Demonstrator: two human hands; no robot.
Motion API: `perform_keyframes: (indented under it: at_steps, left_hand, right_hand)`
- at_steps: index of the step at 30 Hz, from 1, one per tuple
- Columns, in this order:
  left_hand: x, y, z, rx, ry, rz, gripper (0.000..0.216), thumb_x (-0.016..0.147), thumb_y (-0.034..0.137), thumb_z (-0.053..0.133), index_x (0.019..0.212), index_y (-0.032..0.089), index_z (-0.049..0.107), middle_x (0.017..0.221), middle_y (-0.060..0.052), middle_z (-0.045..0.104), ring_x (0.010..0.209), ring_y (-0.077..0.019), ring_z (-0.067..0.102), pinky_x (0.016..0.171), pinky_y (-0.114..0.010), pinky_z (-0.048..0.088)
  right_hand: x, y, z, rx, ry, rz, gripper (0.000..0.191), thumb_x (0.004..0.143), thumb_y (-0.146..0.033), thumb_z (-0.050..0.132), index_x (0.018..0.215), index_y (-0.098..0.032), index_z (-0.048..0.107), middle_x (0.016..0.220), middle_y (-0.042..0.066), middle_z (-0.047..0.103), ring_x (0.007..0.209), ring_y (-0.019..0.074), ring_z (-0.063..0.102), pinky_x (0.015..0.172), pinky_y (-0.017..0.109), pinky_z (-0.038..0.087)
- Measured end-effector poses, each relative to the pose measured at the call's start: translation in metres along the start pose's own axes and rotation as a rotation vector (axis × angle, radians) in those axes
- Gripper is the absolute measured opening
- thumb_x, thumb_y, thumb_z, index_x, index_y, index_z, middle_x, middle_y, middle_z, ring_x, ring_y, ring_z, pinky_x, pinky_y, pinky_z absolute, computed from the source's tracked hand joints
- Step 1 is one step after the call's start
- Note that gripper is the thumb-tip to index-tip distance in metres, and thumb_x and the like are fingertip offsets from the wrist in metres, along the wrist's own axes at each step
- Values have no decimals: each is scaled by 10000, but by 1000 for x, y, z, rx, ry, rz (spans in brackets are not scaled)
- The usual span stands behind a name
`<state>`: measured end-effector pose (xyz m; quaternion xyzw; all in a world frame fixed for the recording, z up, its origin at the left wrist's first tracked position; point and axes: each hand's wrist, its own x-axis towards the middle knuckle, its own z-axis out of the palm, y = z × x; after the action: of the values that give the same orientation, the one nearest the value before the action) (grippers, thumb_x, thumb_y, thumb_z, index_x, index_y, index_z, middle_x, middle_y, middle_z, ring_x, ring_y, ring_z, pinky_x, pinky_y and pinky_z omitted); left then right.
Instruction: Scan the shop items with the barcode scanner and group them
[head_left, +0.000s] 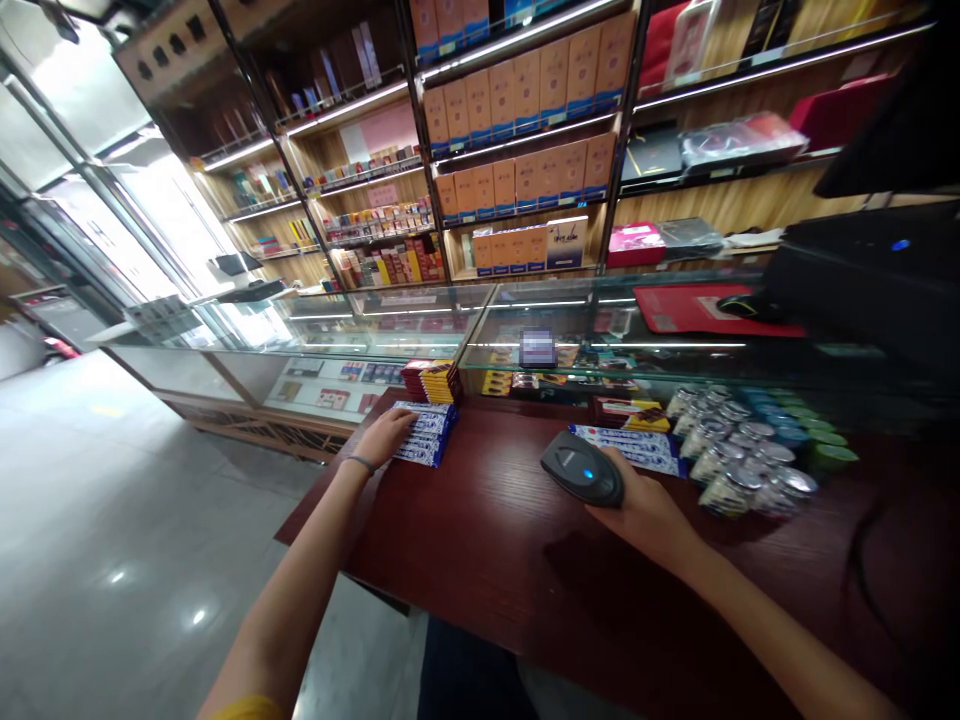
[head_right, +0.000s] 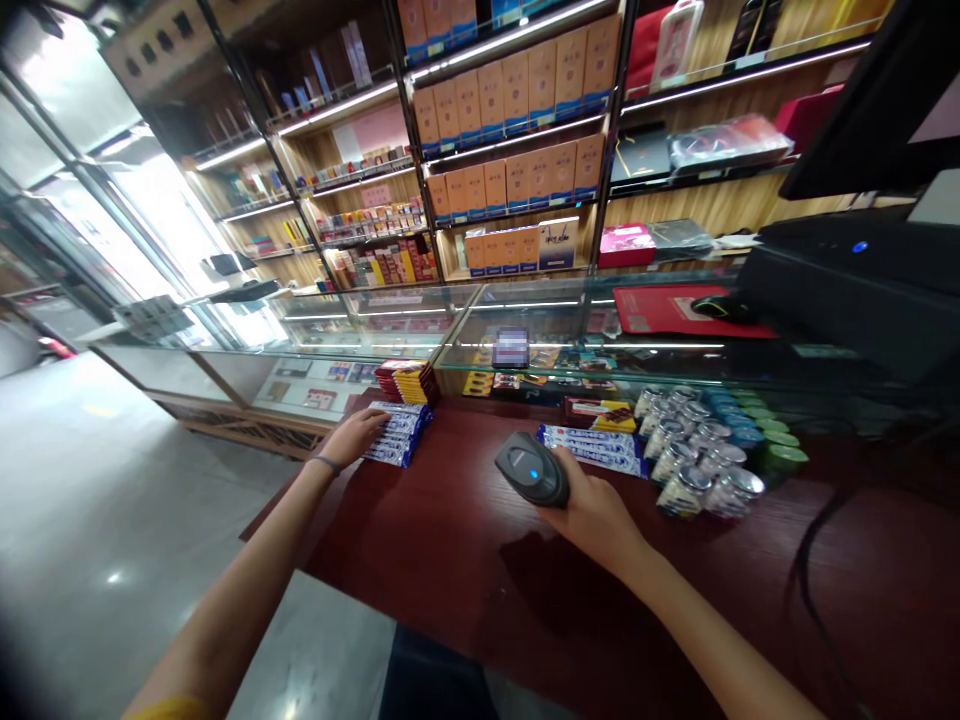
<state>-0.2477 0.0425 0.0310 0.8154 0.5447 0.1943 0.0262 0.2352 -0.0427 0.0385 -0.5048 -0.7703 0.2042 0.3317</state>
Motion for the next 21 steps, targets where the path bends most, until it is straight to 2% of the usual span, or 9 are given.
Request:
perform_keyframes:
  at_steps: [2,5,9,12,16,21]
  left_hand:
    - [0,0,1,13,-2,-8,378,920,259,525,1263,229,683,1267,-143,646,1159,-279,617,1077,-453,472]
    - [0,2,3,5,19,-20,385,918,273,536,1278,239,672,1288,-138,636,1178,-284,609,1080,-456,469]
    - [5,21,6,-32,76,-21,363,929,297,557,1269,245,672,1268,-132,639,1175,-288,598,1077,-463,461]
    - [15,51,10,-53,121,-12,369,953,319,544,1297,247,655,1214,-132,647,1143,-289,598,1053,-462,466]
    - [35,104,25,-127,178,15,372,965,342,537,1311,257,646,1180,-122,638,1152,-292,577,1072,-457,442]
    - [66,172,56,-434,182,37,325,910,327,628,1225,285,694,1237,-104,620,1223,-295,537,1145,-451,384]
  right_hand:
    - [0,0,-2,9,-50,21,512,791,-399,620,1243,-214,466,904,85,766,846,335,758,684,369,533]
    - [1,0,-5,21,-38,30,519,788,-394,617,1248,-210,463,937,98,765,880,343,749,720,388,531]
    - [2,0,-11,21,11,83,473,778,-372,647,1220,-275,507,881,31,760,833,313,748,662,338,510]
    - [3,-1,-21,-24,66,142,449,770,-380,662,1194,-313,531,856,3,752,825,313,751,638,324,496]
    - [4,2,-44,4,138,181,533,775,-419,675,1273,-298,525,938,44,764,938,335,740,707,361,530]
    - [4,17,-75,78,271,199,529,774,-435,693,1252,-258,552,991,80,758,901,318,735,657,357,539]
